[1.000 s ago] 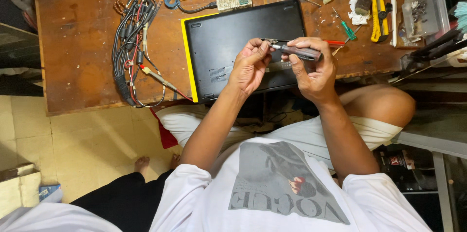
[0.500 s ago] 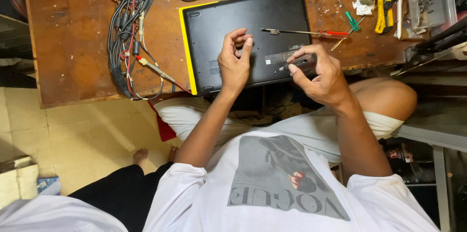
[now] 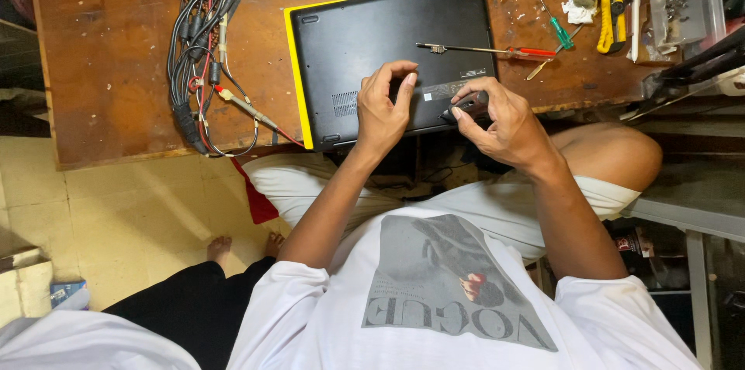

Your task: The person uses a screwdriver to remove screws from the bottom cover of a laptop. They systematically unscrew fasteners and place them on the workbench.

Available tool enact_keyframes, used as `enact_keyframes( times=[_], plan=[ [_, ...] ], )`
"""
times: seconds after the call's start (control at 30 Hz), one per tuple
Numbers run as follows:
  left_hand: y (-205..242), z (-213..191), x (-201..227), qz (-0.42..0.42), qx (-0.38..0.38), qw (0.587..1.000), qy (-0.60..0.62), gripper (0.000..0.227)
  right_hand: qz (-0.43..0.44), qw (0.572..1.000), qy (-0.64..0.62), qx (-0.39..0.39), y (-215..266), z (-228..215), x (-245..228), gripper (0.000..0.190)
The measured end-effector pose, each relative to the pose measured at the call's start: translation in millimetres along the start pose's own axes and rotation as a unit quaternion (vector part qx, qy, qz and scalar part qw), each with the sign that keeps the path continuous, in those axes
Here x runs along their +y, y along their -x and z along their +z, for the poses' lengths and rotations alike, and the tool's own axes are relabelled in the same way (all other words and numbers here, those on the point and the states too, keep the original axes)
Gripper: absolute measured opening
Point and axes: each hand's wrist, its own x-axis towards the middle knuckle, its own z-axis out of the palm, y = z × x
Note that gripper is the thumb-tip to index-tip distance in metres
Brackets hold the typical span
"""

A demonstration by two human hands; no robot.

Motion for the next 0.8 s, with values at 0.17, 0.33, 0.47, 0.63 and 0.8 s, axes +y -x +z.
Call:
enact_keyframes(
  times=[0.17, 0.33, 0.47, 0.63, 0.8],
  plan=[
    [11.0, -0.5, 2.8, 0.066, -0.105, 0.992, 0.001, 0.028, -0.001, 0.999, -0.004, 0.031, -0.9, -3.4, 3.1, 0.026],
    [17.9, 2.7, 13.1, 0.079, -0.120, 0.989, 0.027, 0.020, 0.018, 0.996, -0.064, 0.061, -1.5, -4.8, 3.0, 0.022],
    [17.8, 8.3, 12.5, 0.051, -0.087, 0.992, 0.075, 0.013, 0.048, 0.984, -0.156, 0.077, -1.7, -4.1, -2.6, 0.020],
    [19.0, 8.4, 14.3, 0.020, -0.076, 0.988, 0.130, 0.010, 0.065, 0.971, -0.210, 0.093, -0.3, -2.2, -5.4, 0.019],
    [16.7, -7.7, 26.5, 0.081, -0.155, 0.983, -0.061, 0.080, -0.005, 0.997, -0.047, 0.059, -1.3, -7.4, -4.1, 0.025]
  ],
)
